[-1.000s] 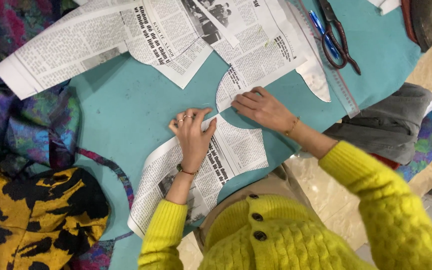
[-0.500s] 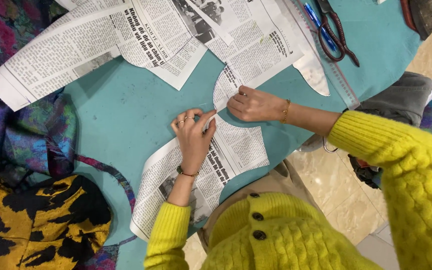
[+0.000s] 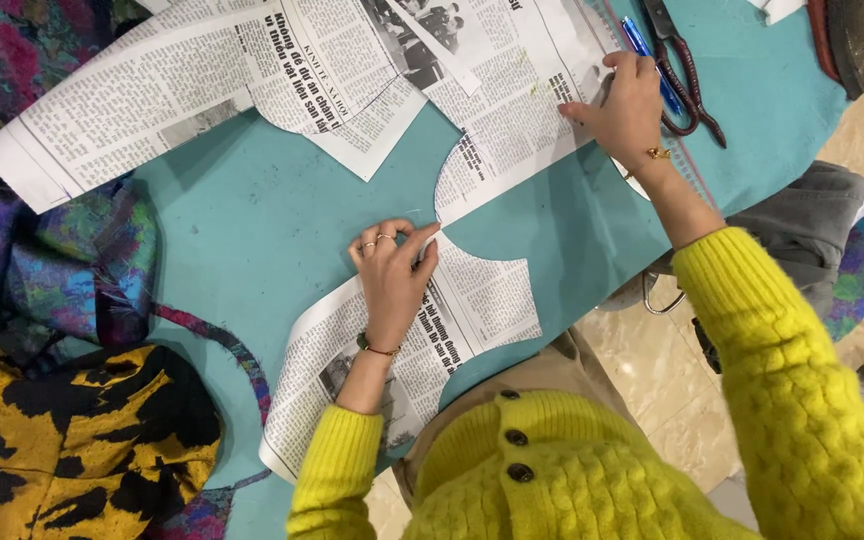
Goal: The person cuts a newspaper sheet into a curved shape using scissors, then places the cut piece aside. They then unfold a new newspaper sheet, use a ruler and a pen to draw straight lines across the paper, and reposition the ruler to draw additional lines.
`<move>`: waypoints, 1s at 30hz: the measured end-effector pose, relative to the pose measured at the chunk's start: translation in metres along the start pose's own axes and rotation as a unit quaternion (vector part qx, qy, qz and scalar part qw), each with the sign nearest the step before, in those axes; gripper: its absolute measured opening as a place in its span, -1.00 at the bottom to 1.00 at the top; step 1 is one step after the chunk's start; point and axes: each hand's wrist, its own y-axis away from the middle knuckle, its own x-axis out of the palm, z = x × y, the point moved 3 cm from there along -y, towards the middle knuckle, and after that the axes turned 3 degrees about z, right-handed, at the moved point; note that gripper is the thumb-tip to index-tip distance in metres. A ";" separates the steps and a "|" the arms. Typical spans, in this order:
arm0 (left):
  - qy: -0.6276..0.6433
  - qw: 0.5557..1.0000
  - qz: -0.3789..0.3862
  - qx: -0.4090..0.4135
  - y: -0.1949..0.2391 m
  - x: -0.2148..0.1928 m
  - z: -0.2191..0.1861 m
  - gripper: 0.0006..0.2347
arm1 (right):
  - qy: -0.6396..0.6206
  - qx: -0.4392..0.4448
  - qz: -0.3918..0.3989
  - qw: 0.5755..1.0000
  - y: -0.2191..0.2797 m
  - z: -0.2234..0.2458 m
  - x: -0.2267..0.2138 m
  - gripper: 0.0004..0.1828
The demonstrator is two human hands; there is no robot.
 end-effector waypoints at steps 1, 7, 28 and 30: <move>-0.003 1.000 0.002 -0.002 0.000 0.001 0.001 -0.84 | -0.005 0.030 0.043 0.999 -0.001 0.001 -0.003 -0.12; -0.004 1.000 0.009 -0.011 0.000 0.000 0.001 -0.84 | -0.060 0.139 0.136 0.979 -0.008 0.005 -0.011 -0.23; 0.006 1.000 0.010 0.000 -0.002 -0.004 -0.002 -0.82 | -0.210 0.180 0.149 0.949 -0.006 -0.004 -0.007 -0.29; 0.006 1.000 0.007 0.002 -0.001 -0.004 -0.002 -0.82 | -0.219 0.174 0.144 0.949 -0.006 -0.006 -0.006 -0.29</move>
